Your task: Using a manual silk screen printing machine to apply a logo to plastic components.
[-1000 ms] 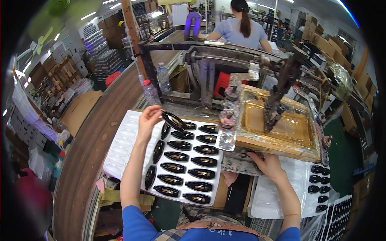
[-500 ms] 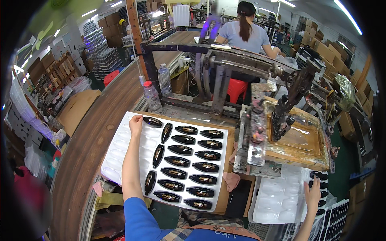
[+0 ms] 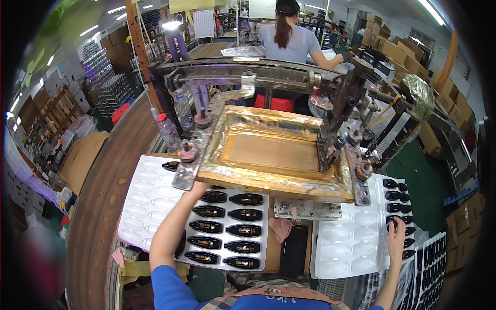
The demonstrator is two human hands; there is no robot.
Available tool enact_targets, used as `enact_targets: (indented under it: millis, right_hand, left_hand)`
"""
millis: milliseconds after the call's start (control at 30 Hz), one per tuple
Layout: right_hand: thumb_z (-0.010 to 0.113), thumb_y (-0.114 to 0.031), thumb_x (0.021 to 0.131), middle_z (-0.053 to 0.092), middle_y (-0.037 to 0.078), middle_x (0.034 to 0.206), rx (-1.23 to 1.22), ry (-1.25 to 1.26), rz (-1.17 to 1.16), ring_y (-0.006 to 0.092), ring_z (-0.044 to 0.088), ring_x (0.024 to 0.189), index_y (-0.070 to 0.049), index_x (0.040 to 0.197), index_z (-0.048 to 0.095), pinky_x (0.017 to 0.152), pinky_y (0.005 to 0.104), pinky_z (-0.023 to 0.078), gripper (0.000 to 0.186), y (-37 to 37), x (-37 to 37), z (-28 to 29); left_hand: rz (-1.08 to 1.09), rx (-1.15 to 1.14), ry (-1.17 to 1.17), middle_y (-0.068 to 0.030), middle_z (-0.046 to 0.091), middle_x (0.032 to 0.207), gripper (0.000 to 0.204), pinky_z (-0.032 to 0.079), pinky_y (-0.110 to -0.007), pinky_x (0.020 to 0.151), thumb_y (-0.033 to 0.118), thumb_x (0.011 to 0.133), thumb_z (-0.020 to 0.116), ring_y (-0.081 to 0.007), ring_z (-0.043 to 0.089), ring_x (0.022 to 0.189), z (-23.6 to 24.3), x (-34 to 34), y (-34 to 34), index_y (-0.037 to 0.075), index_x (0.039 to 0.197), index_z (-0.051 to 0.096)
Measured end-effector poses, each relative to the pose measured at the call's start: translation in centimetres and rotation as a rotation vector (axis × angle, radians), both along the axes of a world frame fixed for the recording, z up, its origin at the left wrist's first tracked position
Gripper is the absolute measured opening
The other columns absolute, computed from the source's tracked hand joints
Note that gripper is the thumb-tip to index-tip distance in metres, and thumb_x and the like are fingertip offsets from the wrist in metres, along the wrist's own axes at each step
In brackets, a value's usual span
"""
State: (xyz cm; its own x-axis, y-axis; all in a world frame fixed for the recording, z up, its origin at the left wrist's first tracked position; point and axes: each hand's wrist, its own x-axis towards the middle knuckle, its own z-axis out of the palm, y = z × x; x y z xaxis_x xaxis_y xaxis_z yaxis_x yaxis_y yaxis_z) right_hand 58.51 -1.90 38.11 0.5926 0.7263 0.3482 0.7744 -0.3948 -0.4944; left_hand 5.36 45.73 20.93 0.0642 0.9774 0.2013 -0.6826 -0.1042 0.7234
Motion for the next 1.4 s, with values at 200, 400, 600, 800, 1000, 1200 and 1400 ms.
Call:
enact_targets:
  millis: [200,400,600,800,1000,1200,1400]
  right_hand:
    - [0.063,-0.009,0.069,0.041,0.007,0.124,0.200,0.356,0.414,0.0166,0.052,0.094,-0.006,0.113,0.050,0.072,0.0240,0.044,0.046,9.2,-7.9,3.8]
    - [0.069,-0.015,0.071,0.058,0.007,0.099,0.088,0.329,0.644,0.0160,0.054,0.091,0.000,0.108,0.051,0.081,0.0285,0.041,0.044,16.2,-14.0,4.7]
    - [0.068,-0.028,0.073,0.058,0.013,0.097,-0.075,0.208,0.697,0.0247,0.054,0.092,-0.002,0.106,0.054,0.082,0.0313,0.040,0.044,17.8,-17.1,5.0]
    - [0.058,-0.024,0.079,0.054,0.020,0.104,0.183,0.128,0.588,0.0329,0.050,0.098,0.002,0.106,0.051,0.086,0.0362,0.037,0.039,13.8,-12.7,3.9]
    - [0.053,-0.029,0.083,0.042,0.025,0.118,-0.104,-0.136,-0.022,0.0386,0.044,0.105,0.004,0.114,0.043,0.088,0.0398,0.036,0.047,6.7,0.7,-0.6]
    - [0.053,-0.038,0.080,0.041,0.025,0.117,-0.536,-0.272,-0.313,0.0415,0.049,0.097,0.003,0.115,0.041,0.080,0.0432,0.042,0.056,2.4,4.4,-2.4]
    - [0.049,-0.034,0.083,0.043,0.022,0.113,-0.382,-0.238,-0.222,0.0400,0.050,0.094,0.002,0.112,0.040,0.078,0.0425,0.042,0.047,-0.1,7.2,-3.8]
  left_hand:
    - [0.030,0.129,0.210,-0.0062,0.060,0.090,0.017,0.041,-0.030,0.083,0.011,0.082,0.054,-0.0180,0.053,0.094,3.1,14.4,-4.6,0.001,0.094,0.060]
    - [0.117,0.284,0.406,-0.0051,0.060,0.089,0.017,0.042,-0.028,0.081,0.011,0.082,0.055,-0.0166,0.054,0.091,7.5,16.1,-6.5,0.001,0.095,0.060]
    - [-0.040,0.272,0.643,-0.0012,0.060,0.087,0.016,0.043,-0.020,0.070,0.012,0.084,0.054,-0.0061,0.052,0.078,18.6,7.5,-10.4,0.002,0.096,0.060]
    - [0.268,0.043,0.902,-0.0048,0.058,0.079,0.018,0.049,-0.023,0.059,0.015,0.084,0.055,-0.0103,0.056,0.070,12.0,-11.0,-7.6,-0.002,0.090,0.057]
    - [0.439,-0.139,1.112,-0.0042,0.057,0.064,0.021,0.046,-0.022,0.050,0.018,0.082,0.056,-0.0100,0.053,0.053,7.6,-15.3,-5.2,-0.003,0.080,0.059]
    - [0.477,-0.267,1.459,-0.0082,0.056,0.056,0.029,0.045,-0.031,0.050,0.026,0.077,0.060,-0.0179,0.054,0.049,5.0,-16.5,-2.8,-0.003,0.073,0.059]
    - [0.830,-0.183,1.995,-0.0148,0.062,0.072,0.028,0.045,-0.036,0.060,0.023,0.077,0.058,-0.0281,0.060,0.065,6.8,-12.0,-3.8,0.000,0.092,0.056]
